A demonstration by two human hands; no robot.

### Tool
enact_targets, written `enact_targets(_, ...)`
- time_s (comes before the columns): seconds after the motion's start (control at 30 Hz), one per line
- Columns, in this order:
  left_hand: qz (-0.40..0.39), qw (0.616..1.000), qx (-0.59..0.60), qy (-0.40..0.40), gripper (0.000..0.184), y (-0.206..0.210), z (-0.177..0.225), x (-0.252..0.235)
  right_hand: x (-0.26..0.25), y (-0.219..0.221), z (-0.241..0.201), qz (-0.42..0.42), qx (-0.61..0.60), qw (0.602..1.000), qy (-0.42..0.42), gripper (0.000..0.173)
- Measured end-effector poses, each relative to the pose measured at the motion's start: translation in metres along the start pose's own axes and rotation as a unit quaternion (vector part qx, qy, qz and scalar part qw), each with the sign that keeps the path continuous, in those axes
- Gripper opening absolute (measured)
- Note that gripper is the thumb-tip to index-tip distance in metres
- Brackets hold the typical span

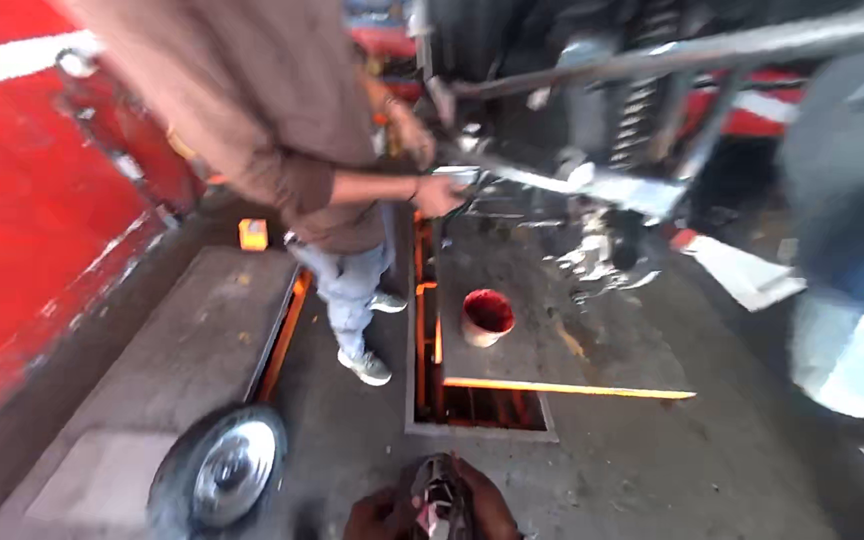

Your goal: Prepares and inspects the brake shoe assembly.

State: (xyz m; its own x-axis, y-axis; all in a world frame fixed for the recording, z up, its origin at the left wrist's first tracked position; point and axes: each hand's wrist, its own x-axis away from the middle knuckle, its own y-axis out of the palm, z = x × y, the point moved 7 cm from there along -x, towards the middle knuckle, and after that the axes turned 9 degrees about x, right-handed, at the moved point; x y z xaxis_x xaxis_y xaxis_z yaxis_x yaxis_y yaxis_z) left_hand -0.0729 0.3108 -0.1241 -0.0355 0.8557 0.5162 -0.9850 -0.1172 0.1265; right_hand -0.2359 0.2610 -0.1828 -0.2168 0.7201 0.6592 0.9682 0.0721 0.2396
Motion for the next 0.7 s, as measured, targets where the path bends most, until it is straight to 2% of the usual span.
enact_targets(0.07,0.004,0.997,0.042,-0.059,0.021,-0.011,-0.035,0.032,0.012,0.000,0.040,-0.016,0.031,0.996,0.077,0.044)
enact_targets(0.13,0.031,0.991,0.099,-0.081,0.020,-0.023,-0.072,0.064,0.026,-0.001,0.078,-0.027,0.076,0.990,0.112,0.044)
enact_targets(0.27,0.122,0.968,0.209,-0.073,0.016,-0.043,-0.138,0.136,0.041,-0.008,0.141,-0.008,0.191,0.970,0.151,0.037)
enact_targets(0.37,0.163,0.942,0.286,-0.059,0.016,-0.055,-0.180,0.192,0.079,0.011,0.168,0.001,0.190,0.969,0.156,0.038)
enact_targets(0.47,0.133,0.927,0.348,-0.050,0.013,-0.048,-0.219,0.230,0.133,0.040,0.192,-0.093,0.125,0.977,0.146,0.052)
enact_targets(0.53,0.096,0.918,0.380,-0.056,0.017,-0.035,-0.248,0.250,0.161,0.048,0.213,-0.109,0.116,0.973,0.169,0.056)
enact_targets(0.6,0.081,0.914,0.392,-0.073,0.024,-0.023,-0.280,0.267,0.177,0.044,0.227,-0.076,0.158,0.967,0.182,0.049)
enact_targets(0.7,0.068,0.914,0.388,-0.102,0.036,-0.021,-0.320,0.278,0.174,0.039,0.241,-0.092,0.257,0.945,0.183,0.040)
